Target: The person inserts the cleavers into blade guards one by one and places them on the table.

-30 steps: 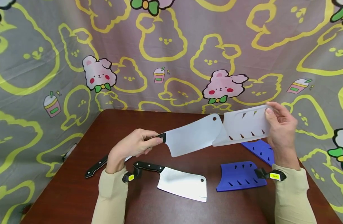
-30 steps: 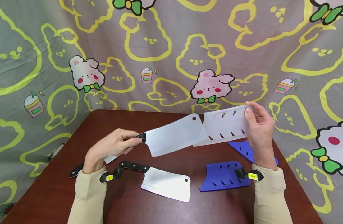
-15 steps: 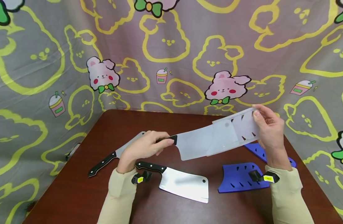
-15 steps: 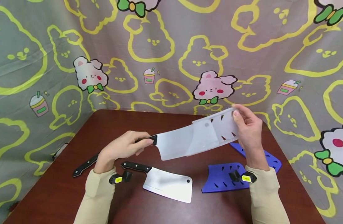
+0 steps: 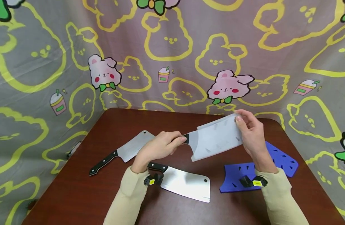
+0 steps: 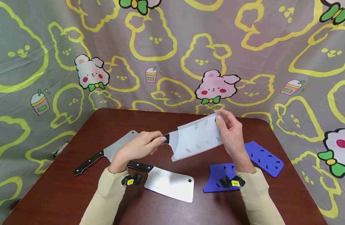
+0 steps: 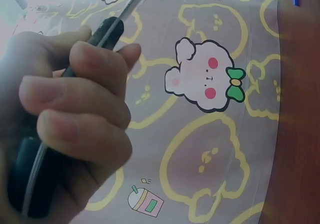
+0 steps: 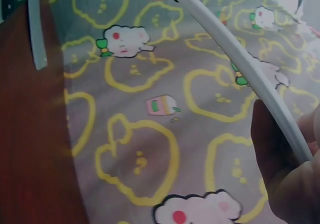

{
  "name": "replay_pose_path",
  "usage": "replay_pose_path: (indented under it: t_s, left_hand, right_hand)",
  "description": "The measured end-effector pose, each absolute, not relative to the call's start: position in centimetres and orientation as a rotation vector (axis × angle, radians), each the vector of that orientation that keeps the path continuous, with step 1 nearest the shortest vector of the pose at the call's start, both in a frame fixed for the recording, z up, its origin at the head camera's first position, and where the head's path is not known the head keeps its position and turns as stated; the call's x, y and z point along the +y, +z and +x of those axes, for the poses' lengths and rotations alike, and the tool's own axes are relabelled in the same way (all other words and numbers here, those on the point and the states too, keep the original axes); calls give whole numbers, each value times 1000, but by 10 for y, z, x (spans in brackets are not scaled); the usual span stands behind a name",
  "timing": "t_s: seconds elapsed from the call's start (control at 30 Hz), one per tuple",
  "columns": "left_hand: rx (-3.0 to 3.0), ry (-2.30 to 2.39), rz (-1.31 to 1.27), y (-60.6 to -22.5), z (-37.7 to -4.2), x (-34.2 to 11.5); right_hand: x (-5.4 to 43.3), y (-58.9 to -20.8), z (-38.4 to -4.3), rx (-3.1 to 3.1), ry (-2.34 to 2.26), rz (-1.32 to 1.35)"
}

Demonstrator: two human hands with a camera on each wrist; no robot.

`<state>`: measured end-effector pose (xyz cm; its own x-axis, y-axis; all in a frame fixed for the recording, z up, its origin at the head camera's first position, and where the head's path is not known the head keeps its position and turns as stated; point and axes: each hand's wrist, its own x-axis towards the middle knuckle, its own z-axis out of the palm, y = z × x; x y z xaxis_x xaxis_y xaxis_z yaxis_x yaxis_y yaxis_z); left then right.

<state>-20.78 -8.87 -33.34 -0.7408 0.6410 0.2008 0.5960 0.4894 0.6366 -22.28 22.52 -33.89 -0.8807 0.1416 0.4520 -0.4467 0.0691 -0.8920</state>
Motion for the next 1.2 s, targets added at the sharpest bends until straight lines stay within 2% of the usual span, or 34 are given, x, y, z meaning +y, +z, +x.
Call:
replay_pose_path:
  t_s: [0.3,0.6,0.93,1.2]
  left_hand:
    - [2601,1091,1063,-339,-213,-89]
    - [2523,1095,848,-340,-218,-122]
    - [2598,1055,822,-346,-226,-131]
    - [2595,1089,749,-365,-241,-129]
  right_hand:
    - [236,-337,-221,-1907,1874,376]
    - [243,-340,-230,-1932,1843,385]
    - [257,-348,-237,-2512,1425,416]
    - [262,-358,-249,-2787,1279,460]
